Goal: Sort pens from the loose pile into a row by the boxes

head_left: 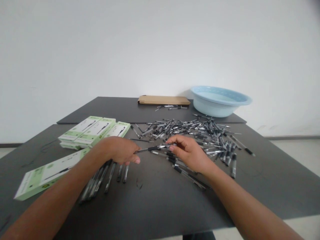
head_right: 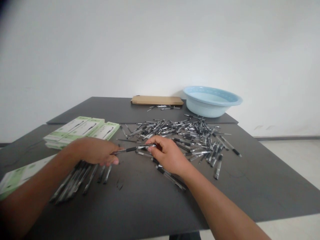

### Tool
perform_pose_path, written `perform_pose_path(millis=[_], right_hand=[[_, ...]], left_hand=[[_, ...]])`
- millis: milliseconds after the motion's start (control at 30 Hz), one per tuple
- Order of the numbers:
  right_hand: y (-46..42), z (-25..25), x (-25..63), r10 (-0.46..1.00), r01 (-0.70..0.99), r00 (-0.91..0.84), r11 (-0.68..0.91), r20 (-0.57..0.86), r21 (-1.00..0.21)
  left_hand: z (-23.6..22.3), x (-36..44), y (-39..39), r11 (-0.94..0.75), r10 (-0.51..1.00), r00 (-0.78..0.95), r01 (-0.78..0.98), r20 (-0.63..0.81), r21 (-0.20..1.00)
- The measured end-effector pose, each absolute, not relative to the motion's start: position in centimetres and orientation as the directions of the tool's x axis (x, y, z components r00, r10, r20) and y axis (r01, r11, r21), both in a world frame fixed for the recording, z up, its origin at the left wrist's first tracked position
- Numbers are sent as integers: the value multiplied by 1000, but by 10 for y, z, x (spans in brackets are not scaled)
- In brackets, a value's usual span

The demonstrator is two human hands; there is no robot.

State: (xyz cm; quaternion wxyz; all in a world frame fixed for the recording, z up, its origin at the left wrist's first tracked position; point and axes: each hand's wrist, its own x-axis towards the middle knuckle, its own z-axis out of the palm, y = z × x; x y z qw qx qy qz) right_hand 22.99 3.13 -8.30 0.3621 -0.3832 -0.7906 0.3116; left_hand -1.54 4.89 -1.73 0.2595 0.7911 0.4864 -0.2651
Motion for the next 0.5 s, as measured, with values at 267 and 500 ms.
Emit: perform_pose_path(millis=[267,500], right_hand=[[24,-82,221,811,389,-467,547,353,-741],[20,-86,211,792,389,-479,578,379,-717]], left_hand=[[-16,-9,46,-426,631,391,897,-670,123],[-15,-7,45,-462,623,391,883,-677,84]])
